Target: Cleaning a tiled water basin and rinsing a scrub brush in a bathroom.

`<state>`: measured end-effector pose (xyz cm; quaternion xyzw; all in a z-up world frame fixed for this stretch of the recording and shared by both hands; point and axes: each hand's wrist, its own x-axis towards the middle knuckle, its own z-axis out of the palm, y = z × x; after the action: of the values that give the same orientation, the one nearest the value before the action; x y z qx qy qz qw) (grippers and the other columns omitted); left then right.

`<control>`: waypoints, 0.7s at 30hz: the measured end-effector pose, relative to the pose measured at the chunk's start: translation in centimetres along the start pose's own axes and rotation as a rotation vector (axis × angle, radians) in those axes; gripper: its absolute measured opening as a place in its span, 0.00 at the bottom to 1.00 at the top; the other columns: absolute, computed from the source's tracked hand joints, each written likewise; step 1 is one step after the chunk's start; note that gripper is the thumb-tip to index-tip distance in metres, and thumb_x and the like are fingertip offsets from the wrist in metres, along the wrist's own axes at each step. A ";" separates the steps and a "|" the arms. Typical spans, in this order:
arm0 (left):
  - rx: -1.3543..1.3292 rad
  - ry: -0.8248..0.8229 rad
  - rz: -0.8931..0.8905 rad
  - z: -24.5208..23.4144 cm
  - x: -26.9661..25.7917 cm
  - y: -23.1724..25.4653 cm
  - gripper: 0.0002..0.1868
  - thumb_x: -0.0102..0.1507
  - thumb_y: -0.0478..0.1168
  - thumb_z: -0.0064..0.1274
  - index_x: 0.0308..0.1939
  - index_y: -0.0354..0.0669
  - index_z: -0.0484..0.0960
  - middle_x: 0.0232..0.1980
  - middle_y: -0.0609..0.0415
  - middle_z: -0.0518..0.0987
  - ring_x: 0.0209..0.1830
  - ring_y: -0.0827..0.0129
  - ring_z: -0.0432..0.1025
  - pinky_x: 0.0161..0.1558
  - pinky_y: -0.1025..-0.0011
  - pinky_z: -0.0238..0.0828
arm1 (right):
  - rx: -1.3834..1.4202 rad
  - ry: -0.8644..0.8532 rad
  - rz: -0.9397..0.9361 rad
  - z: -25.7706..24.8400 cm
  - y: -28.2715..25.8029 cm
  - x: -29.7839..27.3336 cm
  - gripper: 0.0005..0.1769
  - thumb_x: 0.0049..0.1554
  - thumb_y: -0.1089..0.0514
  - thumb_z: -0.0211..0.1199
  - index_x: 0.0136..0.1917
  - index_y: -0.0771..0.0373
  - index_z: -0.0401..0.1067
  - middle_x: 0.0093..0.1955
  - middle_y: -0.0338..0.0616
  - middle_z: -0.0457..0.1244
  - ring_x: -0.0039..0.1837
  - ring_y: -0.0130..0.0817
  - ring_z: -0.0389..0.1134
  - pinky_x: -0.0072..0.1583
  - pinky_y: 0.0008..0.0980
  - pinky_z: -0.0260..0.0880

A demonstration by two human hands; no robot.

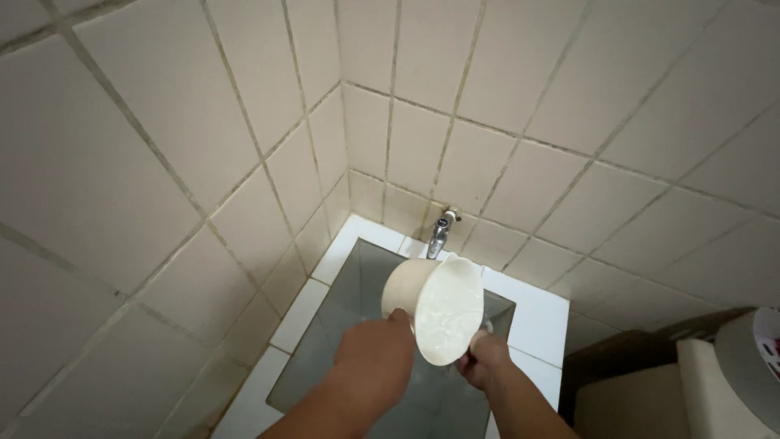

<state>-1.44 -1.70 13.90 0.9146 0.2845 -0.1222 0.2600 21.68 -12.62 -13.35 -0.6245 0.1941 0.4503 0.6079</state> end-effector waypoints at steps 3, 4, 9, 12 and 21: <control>-0.017 0.014 0.012 1.0 0.0 -0.3 0.20 0.63 0.32 0.49 0.58 0.27 0.70 0.45 0.33 0.82 0.44 0.45 0.80 0.45 0.52 0.78 | 0.018 0.117 0.077 4.6 -2.8 -12.4 0.29 0.67 0.37 0.43 0.62 0.60 0.71 0.38 0.45 0.67 0.33 0.30 0.63 0.34 0.31 0.64; -0.018 0.014 0.016 2.2 0.3 -0.5 0.20 0.63 0.32 0.49 0.58 0.27 0.70 0.45 0.33 0.82 0.44 0.45 0.80 0.45 0.52 0.78 | 0.020 0.121 0.074 4.6 -2.4 -14.1 0.29 0.67 0.37 0.43 0.62 0.60 0.71 0.38 0.45 0.67 0.33 0.30 0.63 0.34 0.31 0.64; -0.255 0.024 -0.145 6.5 1.0 -1.6 0.24 0.62 0.41 0.55 0.60 0.38 0.69 0.48 0.38 0.82 0.51 0.44 0.77 0.52 0.49 0.73 | 0.183 -0.284 0.222 4.2 0.3 -17.0 0.61 0.50 0.09 0.25 0.49 0.65 0.74 0.31 0.44 0.61 0.34 0.35 0.56 0.43 0.37 0.64; -0.408 -0.039 -0.226 9.6 1.6 -1.7 0.25 0.62 0.44 0.56 0.59 0.40 0.69 0.50 0.40 0.82 0.53 0.46 0.77 0.54 0.51 0.73 | -0.044 -0.370 0.319 2.9 1.2 -15.5 0.48 0.54 0.14 0.42 0.43 0.62 0.74 0.31 0.40 0.60 0.36 0.35 0.55 0.44 0.36 0.56; -0.701 -0.015 -0.126 13.7 2.6 -2.1 0.34 0.52 0.42 0.64 0.60 0.43 0.68 0.54 0.45 0.82 0.54 0.52 0.78 0.55 0.58 0.74 | -0.206 -0.121 0.228 2.2 2.3 -11.0 0.13 0.58 0.46 0.59 0.45 0.57 0.72 0.36 0.38 0.59 0.41 0.36 0.54 0.48 0.40 0.52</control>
<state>-1.60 -6.49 0.63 0.7494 0.3632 -0.0396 0.5522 13.40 -14.35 -5.59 -0.6291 0.1797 0.5707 0.4962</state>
